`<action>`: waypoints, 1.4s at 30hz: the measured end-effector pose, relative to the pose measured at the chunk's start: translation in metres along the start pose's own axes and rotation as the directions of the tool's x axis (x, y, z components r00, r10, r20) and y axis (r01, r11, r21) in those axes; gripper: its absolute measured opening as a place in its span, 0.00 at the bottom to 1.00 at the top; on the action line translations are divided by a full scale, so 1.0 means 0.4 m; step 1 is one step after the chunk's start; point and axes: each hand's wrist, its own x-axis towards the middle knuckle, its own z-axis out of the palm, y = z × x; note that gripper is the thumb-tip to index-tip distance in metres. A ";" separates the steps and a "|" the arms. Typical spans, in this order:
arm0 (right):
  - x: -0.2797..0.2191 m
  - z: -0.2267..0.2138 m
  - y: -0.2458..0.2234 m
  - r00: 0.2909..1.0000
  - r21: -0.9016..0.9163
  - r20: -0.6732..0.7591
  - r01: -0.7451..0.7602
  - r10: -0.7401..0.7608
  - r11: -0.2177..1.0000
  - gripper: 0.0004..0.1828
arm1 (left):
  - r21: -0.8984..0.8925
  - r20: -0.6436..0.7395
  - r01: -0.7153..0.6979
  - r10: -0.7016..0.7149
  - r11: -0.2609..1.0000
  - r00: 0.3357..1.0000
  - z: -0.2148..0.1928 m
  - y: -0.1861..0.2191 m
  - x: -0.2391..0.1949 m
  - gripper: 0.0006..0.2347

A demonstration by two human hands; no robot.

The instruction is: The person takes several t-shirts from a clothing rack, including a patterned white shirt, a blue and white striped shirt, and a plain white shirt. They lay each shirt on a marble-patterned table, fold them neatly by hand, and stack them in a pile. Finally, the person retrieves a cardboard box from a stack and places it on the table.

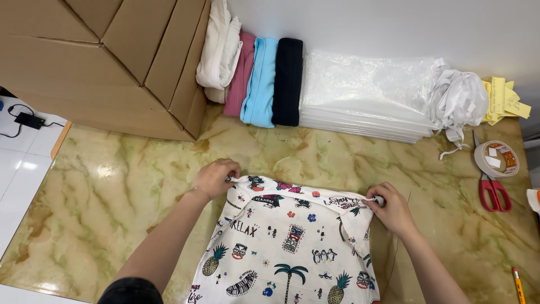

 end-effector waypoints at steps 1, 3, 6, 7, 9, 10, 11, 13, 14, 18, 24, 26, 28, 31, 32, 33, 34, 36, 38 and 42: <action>-0.017 0.002 0.004 1.000 0.001 -0.002 0.000 0.000 1.000 0.10 | 0.002 -0.001 -0.002 0.002 1.000 1.000 0.006 0.000 -0.012 0.09; -0.048 0.016 0.007 0.984 -0.106 -0.109 0.132 -0.143 0.986 0.10 | 0.179 -0.055 -0.109 0.121 0.978 0.991 0.015 -0.007 -0.043 0.07; -0.109 0.025 0.031 0.925 -0.179 -0.158 0.317 -0.345 0.931 0.12 | 0.217 -0.120 -0.344 0.374 0.914 0.919 0.060 -0.077 -0.077 0.11; -0.120 0.021 0.026 0.926 -0.180 -0.158 0.314 -0.342 0.932 0.12 | 0.215 -0.118 -0.347 0.377 0.913 0.919 0.062 -0.082 -0.088 0.11; -0.141 0.010 0.015 0.877 -0.310 -0.129 0.408 -0.463 0.859 0.21 | 0.162 -0.023 -0.290 0.297 0.943 0.955 0.067 -0.090 -0.112 0.10; -0.147 0.012 0.019 0.877 -0.311 -0.128 0.409 -0.464 0.858 0.21 | 0.161 -0.023 -0.289 0.296 0.944 0.955 0.057 -0.078 -0.118 0.10; -0.153 0.014 0.022 0.838 -0.365 -0.107 0.468 -0.536 0.805 0.17 | 0.128 0.041 -0.195 0.192 0.972 0.981 0.046 -0.067 -0.124 0.08; -0.158 0.017 0.026 0.791 -0.414 -0.081 0.527 -0.607 0.742 0.15 | 0.103 0.106 -0.092 0.081 0.990 0.991 0.031 -0.052 -0.127 0.09; -0.160 0.017 0.030 0.794 -0.375 -0.069 0.540 -0.604 0.753 0.16 | 0.086 0.114 -0.037 0.027 0.996 0.993 0.030 -0.046 -0.123 0.15; -0.181 -0.021 -0.013 0.942 -0.126 0.046 0.337 -0.334 0.933 0.15 | 0.080 0.120 0.132 -0.141 0.988 0.983 0.037 -0.014 -0.106 0.19; -0.140 -0.001 -0.017 0.990 -0.080 0.110 0.096 -0.087 0.992 0.13 | 0.043 0.056 0.193 -0.195 0.980 0.979 0.076 -0.011 -0.084 0.19; -0.117 -0.004 -0.035 0.982 -0.070 0.187 0.025 -0.011 0.997 0.20 | 0.041 0.113 0.148 -0.152 0.988 0.982 0.043 0.021 -0.087 0.19; -0.092 -0.010 -0.051 0.962 -0.066 0.264 -0.048 0.063 0.997 0.30 | 0.035 0.169 0.103 -0.108 0.994 0.980 0.039 0.024 -0.083 0.23; -0.069 -0.021 -0.061 0.908 -0.167 0.385 -0.106 0.164 0.980 0.12 | 0.081 0.182 0.006 -0.021 0.997 0.983 0.072 0.004 -0.073 0.10; -0.068 -0.021 -0.062 0.922 -0.240 0.356 -0.066 0.151 0.969 0.10 | 0.130 0.145 -0.042 0.023 0.991 0.989 0.076 0.005 -0.079 0.08; -0.066 -0.021 -0.064 0.935 -0.312 0.328 -0.029 0.136 0.950 0.09 | 0.180 0.109 -0.087 0.068 0.980 0.992 0.080 0.007 -0.085 0.07; -0.080 -0.031 -0.079 0.937 -0.313 0.324 -0.026 0.133 0.949 0.09 | 0.182 0.104 -0.087 0.068 0.980 0.992 0.102 -0.006 -0.092 0.07; -0.110 -0.049 -0.109 0.956 -0.417 0.288 0.181 -0.060 0.891 0.10 | 0.353 -0.094 -0.187 0.233 0.917 0.968 0.147 -0.033 -0.106 0.05; -0.151 0.008 -0.056 0.940 -0.449 0.247 0.328 -0.238 0.831 0.06 | 0.386 -0.052 -0.248 0.290 0.889 0.956 0.143 -0.023 -0.144 0.11; -0.202 0.048 -0.007 0.875 -0.531 0.202 0.475 -0.440 0.702 0.08 | 0.482 0.036 -0.306 0.331 0.821 0.943 0.178 -0.034 -0.183 0.12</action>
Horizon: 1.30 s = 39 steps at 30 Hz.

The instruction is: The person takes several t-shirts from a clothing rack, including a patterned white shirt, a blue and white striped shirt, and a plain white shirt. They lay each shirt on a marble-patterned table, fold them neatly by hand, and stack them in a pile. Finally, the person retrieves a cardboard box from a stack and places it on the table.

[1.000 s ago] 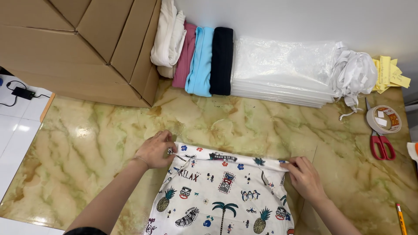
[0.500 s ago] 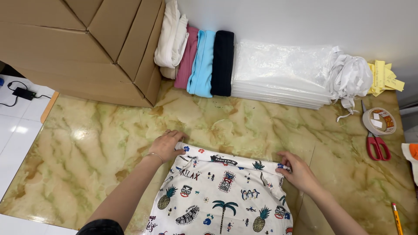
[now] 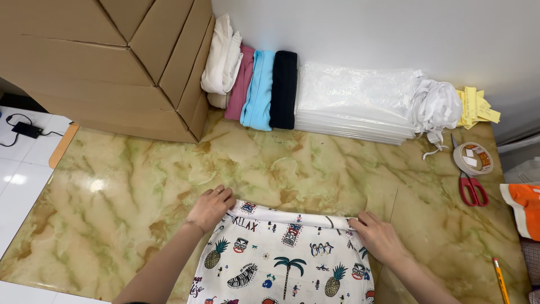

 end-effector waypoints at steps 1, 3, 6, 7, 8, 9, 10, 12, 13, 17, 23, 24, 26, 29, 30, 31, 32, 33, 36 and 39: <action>-0.003 -0.015 -0.005 1.000 -0.002 -0.003 -0.003 0.003 1.000 0.08 | 0.002 -0.003 -0.002 0.002 1.000 1.000 -0.011 -0.002 -0.003 0.12; -0.012 -0.048 -0.014 0.995 0.163 0.075 -0.075 0.064 0.984 0.12 | -0.054 0.037 0.034 -0.032 0.998 0.999 -0.034 -0.002 -0.011 0.09; -0.014 -0.109 -0.046 0.973 0.324 0.128 -0.223 0.191 0.919 0.14 | -0.199 0.127 0.153 -0.129 0.968 0.984 -0.058 -0.002 -0.019 0.13; -0.013 -0.091 -0.044 0.974 0.320 0.122 -0.223 0.193 0.921 0.14 | -0.197 0.120 0.151 -0.129 0.969 0.984 -0.068 0.000 -0.016 0.13; -0.016 -0.073 -0.042 0.964 0.329 0.092 -0.267 0.251 0.906 0.10 | -0.224 0.153 0.210 -0.178 0.952 0.972 -0.077 0.005 -0.014 0.13; -0.018 -0.054 -0.040 0.950 0.338 0.061 -0.310 0.308 0.889 0.07 | -0.249 0.188 0.268 -0.226 0.930 0.956 -0.086 0.010 -0.010 0.16; -0.014 -0.049 -0.041 0.949 0.338 0.058 -0.311 0.310 0.888 0.07 | -0.248 0.184 0.266 -0.224 0.932 0.957 -0.078 0.010 -0.002 0.16; -0.004 -0.040 -0.046 0.908 0.349 0.110 -0.416 0.404 0.840 0.08 | -0.314 0.216 0.349 -0.291 0.883 0.932 -0.064 0.008 0.014 0.14; 0.003 -0.040 -0.048 0.908 0.349 0.106 -0.416 0.406 0.839 0.08 | -0.312 0.213 0.347 -0.290 0.885 0.933 -0.068 0.009 0.014 0.14; 0.027 -0.062 -0.060 0.866 0.370 0.233 -0.499 0.442 0.784 0.25 | -0.351 0.295 0.333 -0.234 0.875 0.926 -0.106 0.017 0.024 0.24; 0.003 -0.048 -0.112 0.881 0.241 0.174 -0.472 0.440 0.848 0.15 | -0.295 0.126 0.079 -0.043 0.952 0.991 -0.055 0.019 0.006 0.11; -0.010 -0.047 -0.131 0.877 0.207 0.173 -0.477 0.448 0.854 0.16 | -0.276 0.096 0.017 0.010 0.961 0.995 -0.058 0.029 -0.007 0.11; -0.032 -0.023 -0.134 0.909 0.186 0.073 -0.416 0.409 0.890 0.16 | -0.196 0.114 -0.022 0.045 0.980 0.993 -0.049 0.063 -0.042 0.20; -0.056 -0.021 -0.150 0.939 0.147 0.001 -0.341 0.345 0.928 0.15 | 0.040 -0.006 -0.128 0.128 0.991 0.992 0.033 0.078 -0.081 0.26; -0.073 -0.026 -0.159 0.948 0.135 0.035 -0.318 0.316 0.938 0.14 | 0.187 -0.140 -0.165 0.193 0.968 0.971 0.076 0.087 -0.098 0.24; -0.081 -0.030 -0.174 0.943 0.141 0.043 -0.332 0.329 0.933 0.14 | 0.186 -0.130 -0.181 0.207 0.966 0.970 0.081 0.094 -0.108 0.24; -0.087 -0.035 -0.186 0.960 0.055 0.058 -0.277 0.274 0.959 0.14 | 0.225 -0.143 -0.134 0.169 0.965 0.975 0.088 0.104 -0.119 0.21; -0.093 -0.040 -0.199 0.973 -0.029 0.078 -0.216 0.218 0.976 0.15 | 0.263 -0.158 -0.086 0.131 0.961 0.979 0.094 0.113 -0.129 0.19; -0.115 -0.091 -0.255 0.972 0.052 0.127 -0.207 0.199 0.977 0.15 | 0.196 0.036 -0.059 0.053 0.979 0.998 0.036 0.124 -0.156 0.20; -0.145 -0.101 -0.300 0.969 -0.059 0.126 -0.208 0.214 0.976 0.07 | 0.163 0.165 -0.046 0.019 0.986 0.986 -0.013 0.135 -0.190 0.22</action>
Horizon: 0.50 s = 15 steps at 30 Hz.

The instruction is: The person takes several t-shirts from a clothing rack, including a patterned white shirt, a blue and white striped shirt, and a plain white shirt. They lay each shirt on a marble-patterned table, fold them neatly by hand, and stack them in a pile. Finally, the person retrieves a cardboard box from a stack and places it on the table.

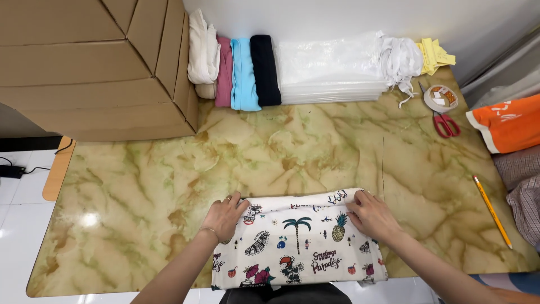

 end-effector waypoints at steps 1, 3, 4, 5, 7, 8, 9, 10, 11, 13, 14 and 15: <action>-0.003 0.004 -0.007 1.000 0.000 0.001 -0.001 0.001 1.000 0.07 | 0.000 0.000 -0.001 0.001 1.000 1.000 0.002 -0.003 -0.009 0.22; -0.006 0.011 -0.019 0.996 -0.013 -0.055 -0.073 0.072 0.997 0.10 | -0.192 0.002 -0.010 0.011 0.981 1.000 0.003 -0.013 -0.023 0.21; 0.004 0.011 -0.020 0.996 -0.013 -0.057 -0.074 0.073 0.997 0.10 | -0.190 0.001 -0.011 0.011 0.982 1.000 0.003 -0.020 -0.018 0.21; 0.012 0.013 -0.022 0.985 0.078 -0.097 -0.137 0.144 0.988 0.11 | -0.312 0.003 0.037 -0.038 0.949 0.999 0.003 -0.025 -0.014 0.17; 0.034 0.001 -0.023 0.967 0.174 -0.130 -0.195 0.219 0.965 0.11 | -0.426 0.014 0.083 -0.085 0.901 0.996 -0.001 -0.032 0.003 0.15; 0.047 -0.012 -0.021 0.950 0.203 -0.129 -0.257 0.286 0.945 0.11 | -0.432 0.003 0.097 -0.107 0.897 0.994 -0.005 -0.033 0.016 0.12; 0.056 -0.024 -0.020 0.928 0.233 -0.123 -0.317 0.351 0.920 0.14 | -0.440 -0.005 0.111 -0.126 0.891 0.992 -0.007 -0.031 0.026 0.09; 0.062 -0.030 -0.019 0.928 0.235 -0.118 -0.319 0.353 0.918 0.14 | -0.440 0.000 0.110 -0.123 0.891 0.992 0.006 -0.032 0.039 0.09; 0.072 -0.039 -0.013 0.942 0.214 -0.109 -0.290 0.318 0.933 0.15 | -0.442 0.005 0.134 -0.147 0.887 0.989 0.018 -0.033 0.057 0.11; 0.088 -0.059 -0.005 0.954 0.194 -0.098 -0.261 0.284 0.945 0.19 | -0.444 0.010 0.158 -0.171 0.882 0.985 0.022 -0.039 0.077 0.12; 0.094 -0.071 -0.003 0.958 0.265 0.029 -0.283 0.285 0.922 0.19 | -0.443 0.011 0.184 -0.200 0.877 0.980 0.016 -0.044 0.079 0.18; 0.100 -0.082 0.000 0.949 0.330 0.157 -0.310 0.272 0.892 0.19 | -0.445 0.012 0.212 -0.231 0.870 0.973 0.010 -0.046 0.082 0.24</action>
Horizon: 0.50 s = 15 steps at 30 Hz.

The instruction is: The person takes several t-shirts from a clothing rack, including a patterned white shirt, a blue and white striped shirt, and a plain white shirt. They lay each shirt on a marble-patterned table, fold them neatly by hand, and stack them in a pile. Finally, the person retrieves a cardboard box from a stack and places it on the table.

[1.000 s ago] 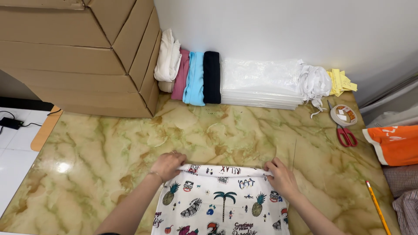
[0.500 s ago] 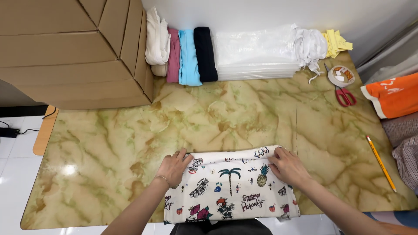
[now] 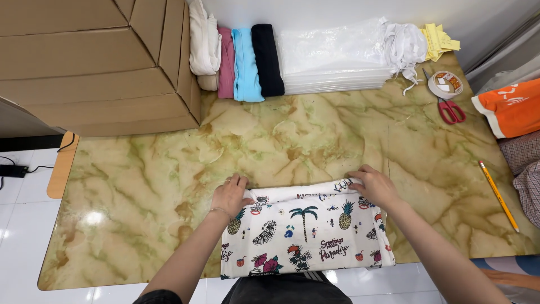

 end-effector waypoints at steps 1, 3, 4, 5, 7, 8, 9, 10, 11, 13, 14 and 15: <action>-0.003 -0.006 -0.006 1.000 -0.001 0.001 0.000 0.000 1.000 0.19 | -0.001 0.000 0.001 -0.001 1.000 1.000 0.003 -0.007 -0.001 0.24; -0.002 -0.024 -0.021 0.999 -0.042 0.048 -0.024 0.026 0.999 0.19 | 0.035 0.019 0.010 -0.011 0.999 1.000 0.003 -0.026 -0.004 0.21; -0.003 -0.018 -0.022 0.999 -0.044 0.046 -0.020 0.022 0.999 0.19 | 0.034 0.015 0.013 -0.014 0.999 1.000 0.006 -0.033 -0.012 0.21; -0.004 -0.012 -0.023 1.000 -0.076 0.029 -0.004 0.006 0.997 0.18 | 0.020 -0.029 -0.030 0.031 0.999 0.999 0.008 -0.041 -0.020 0.19; -0.018 0.007 -0.029 1.000 -0.111 0.010 0.014 -0.013 0.994 0.17 | 0.008 -0.078 -0.073 0.073 0.997 0.994 0.025 -0.053 -0.036 0.18; -0.032 0.022 -0.033 1.000 -0.182 -0.023 0.006 -0.010 0.983 0.16 | 0.119 -0.147 -0.135 0.152 0.984 0.977 0.039 -0.057 -0.043 0.18; -0.046 0.036 -0.036 0.998 -0.252 -0.056 -0.004 -0.011 0.968 0.16 | 0.232 -0.205 -0.186 0.235 0.955 0.950 0.052 -0.060 -0.048 0.19; -0.064 0.077 -0.012 0.998 -0.255 -0.061 -0.006 -0.010 0.967 0.16 | 0.233 -0.210 -0.188 0.238 0.954 0.948 0.050 -0.055 -0.072 0.19; -0.081 0.118 0.012 0.995 -0.262 -0.080 0.037 -0.060 0.964 0.16 | 0.267 -0.198 -0.237 0.294 0.934 0.935 0.048 -0.050 -0.094 0.16; -0.118 0.157 0.040 0.989 -0.272 -0.097 0.080 -0.110 0.959 0.15 | 0.298 -0.186 -0.287 0.350 0.910 0.918 0.058 -0.054 -0.134 0.14; -0.142 0.154 0.045 0.990 -0.151 -0.091 0.089 -0.104 0.984 0.16 | 0.314 -0.202 -0.311 0.383 0.897 0.901 0.069 -0.062 -0.153 0.13; -0.166 0.152 0.051 0.991 -0.028 -0.086 0.097 -0.099 0.995 0.18 | 0.330 -0.217 -0.334 0.416 0.883 0.883 0.081 -0.069 -0.171 0.12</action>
